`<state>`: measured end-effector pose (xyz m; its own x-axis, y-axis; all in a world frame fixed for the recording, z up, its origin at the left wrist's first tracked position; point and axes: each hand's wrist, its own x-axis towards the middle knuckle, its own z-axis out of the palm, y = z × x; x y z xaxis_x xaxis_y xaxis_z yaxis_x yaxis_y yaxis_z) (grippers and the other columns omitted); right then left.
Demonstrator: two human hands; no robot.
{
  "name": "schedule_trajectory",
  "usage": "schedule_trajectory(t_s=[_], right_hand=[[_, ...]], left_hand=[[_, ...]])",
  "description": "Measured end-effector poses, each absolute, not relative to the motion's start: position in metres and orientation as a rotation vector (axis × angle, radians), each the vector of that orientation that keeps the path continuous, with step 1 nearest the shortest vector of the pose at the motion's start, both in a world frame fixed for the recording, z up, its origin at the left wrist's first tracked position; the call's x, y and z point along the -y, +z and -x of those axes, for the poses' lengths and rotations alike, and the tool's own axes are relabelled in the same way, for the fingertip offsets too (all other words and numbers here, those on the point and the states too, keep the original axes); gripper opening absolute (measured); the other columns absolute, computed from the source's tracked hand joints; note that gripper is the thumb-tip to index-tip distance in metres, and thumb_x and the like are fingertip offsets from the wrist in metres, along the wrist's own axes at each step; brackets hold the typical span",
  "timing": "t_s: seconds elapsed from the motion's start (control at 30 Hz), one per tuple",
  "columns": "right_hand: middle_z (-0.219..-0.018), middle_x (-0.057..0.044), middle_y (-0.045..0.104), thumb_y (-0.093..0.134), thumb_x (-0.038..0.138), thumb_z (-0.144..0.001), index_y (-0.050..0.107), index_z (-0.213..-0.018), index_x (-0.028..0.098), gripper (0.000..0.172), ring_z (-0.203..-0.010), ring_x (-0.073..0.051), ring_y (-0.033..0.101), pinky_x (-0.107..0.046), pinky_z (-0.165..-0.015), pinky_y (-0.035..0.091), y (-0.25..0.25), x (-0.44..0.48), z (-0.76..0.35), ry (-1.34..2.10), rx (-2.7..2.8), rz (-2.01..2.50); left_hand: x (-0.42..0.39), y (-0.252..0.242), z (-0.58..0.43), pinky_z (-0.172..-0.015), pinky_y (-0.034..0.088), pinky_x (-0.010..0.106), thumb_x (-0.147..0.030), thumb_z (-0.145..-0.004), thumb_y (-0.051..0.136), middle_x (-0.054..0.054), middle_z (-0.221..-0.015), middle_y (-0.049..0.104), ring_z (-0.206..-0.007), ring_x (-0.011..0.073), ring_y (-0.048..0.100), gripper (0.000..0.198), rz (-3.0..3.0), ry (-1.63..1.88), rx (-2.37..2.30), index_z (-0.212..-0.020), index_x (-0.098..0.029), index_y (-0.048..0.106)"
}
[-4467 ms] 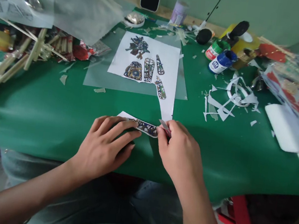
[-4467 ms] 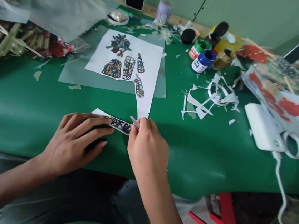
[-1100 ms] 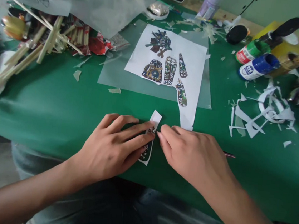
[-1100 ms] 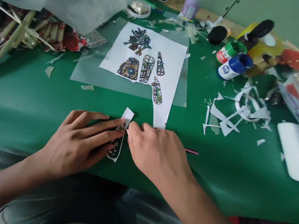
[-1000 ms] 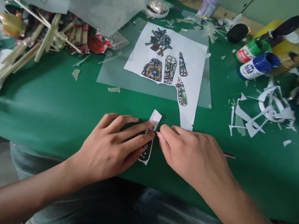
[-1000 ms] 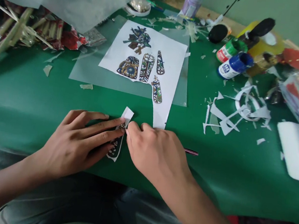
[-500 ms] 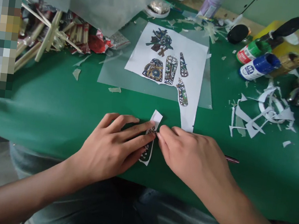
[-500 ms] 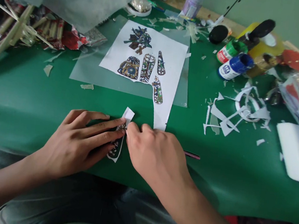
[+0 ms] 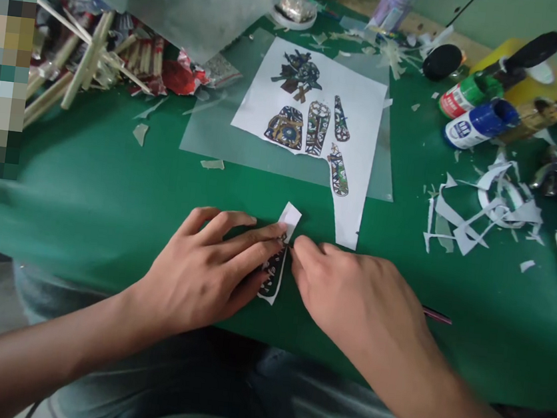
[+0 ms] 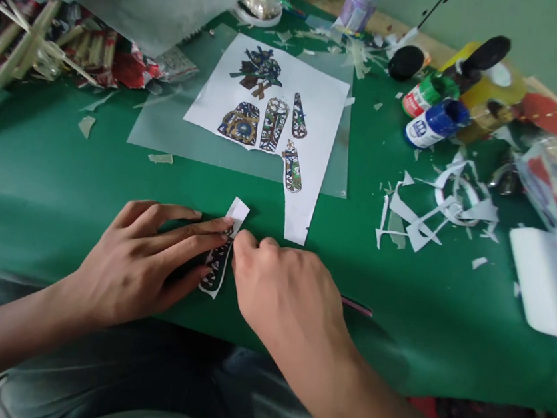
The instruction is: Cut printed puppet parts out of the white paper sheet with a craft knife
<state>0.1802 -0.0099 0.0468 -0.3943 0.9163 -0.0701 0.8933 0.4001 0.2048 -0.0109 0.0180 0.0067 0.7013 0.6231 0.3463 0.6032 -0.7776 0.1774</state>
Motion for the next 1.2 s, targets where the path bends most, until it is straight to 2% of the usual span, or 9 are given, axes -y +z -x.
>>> schedule_trajectory(t_s=[0.27, 0.43, 0.53, 0.63, 0.97, 1.2], right_hand=[[-0.045, 0.004, 0.044, 0.043, 0.020, -0.091, 0.046, -0.067, 0.022, 0.024, -0.033, -0.011, 0.034, -0.027, -0.045, 0.006, 0.040, 0.007, -0.197, 0.203, -2.595, -1.635], [-0.047, 0.004, 0.043, 0.038, 0.025, -0.095, 0.050, -0.067, 0.020, 0.031, -0.036, -0.010, 0.031, -0.026, -0.046, 0.010, 0.034, 0.004, -0.206, 0.182, -2.665, -1.682], [-0.048, 0.004, 0.044, 0.041, 0.024, -0.094, 0.053, -0.069, 0.020, 0.028, -0.037, -0.009, 0.032, -0.026, -0.047, 0.010, 0.033, 0.004, -0.206, 0.218, -2.677, -1.669], [-0.048, 0.004, 0.043, 0.041, 0.024, -0.095, 0.052, -0.069, 0.020, 0.029, -0.038, -0.009, 0.032, -0.026, -0.046, 0.011, 0.036, 0.004, -0.204, 0.234, -2.696, -1.639], [-0.046, 0.006, 0.029, 0.042, 0.027, -0.096, 0.042, -0.062, 0.020, 0.035, -0.037, -0.008, 0.020, -0.023, -0.042, 0.011, 0.050, 0.001, -0.200, 0.311, -2.773, -1.664], [-0.047, 0.005, 0.039, 0.042, 0.025, -0.094, 0.046, -0.067, 0.022, 0.027, -0.037, -0.011, 0.028, -0.026, -0.045, 0.008, 0.034, -0.003, -0.196, 0.273, -2.669, -1.604]], left_hand=[[-0.022, 0.009, 0.013, -0.085, 0.042, 0.044, -0.024, -0.091, 0.053, -0.002, -0.131, 0.063, -0.109, 0.0261, 0.060, 0.030, -2.864, 0.577, -0.992, -0.119, -0.024, 0.063], [-0.041, 0.018, 0.016, -0.092, 0.039, 0.047, -0.016, -0.091, 0.046, -0.002, -0.136, 0.059, -0.121, 0.0272, 0.054, 0.040, -2.811, 0.420, -0.842, -0.124, -0.033, 0.061], [-0.051, 0.022, 0.019, -0.091, 0.039, 0.045, -0.011, -0.093, 0.037, -0.004, -0.128, 0.064, -0.115, 0.0249, 0.057, 0.046, -2.811, 0.389, -0.831, -0.121, -0.037, 0.063], [-0.053, 0.022, 0.021, -0.086, 0.041, 0.040, -0.014, -0.096, 0.031, -0.004, -0.123, 0.068, -0.108, 0.0229, 0.060, 0.045, -2.855, 0.402, -0.815, -0.118, -0.035, 0.065], [-0.054, 0.016, 0.023, -0.076, 0.040, 0.036, -0.009, -0.094, 0.037, 0.000, -0.120, 0.068, -0.097, 0.0211, 0.058, 0.041, -2.935, 0.540, -0.731, -0.115, -0.029, 0.066], [-0.057, 0.015, 0.023, -0.079, 0.040, 0.037, -0.006, -0.093, 0.037, 0.001, -0.119, 0.067, -0.098, 0.0218, 0.057, 0.043, -2.873, 0.557, -0.741, -0.115, -0.029, 0.067]])
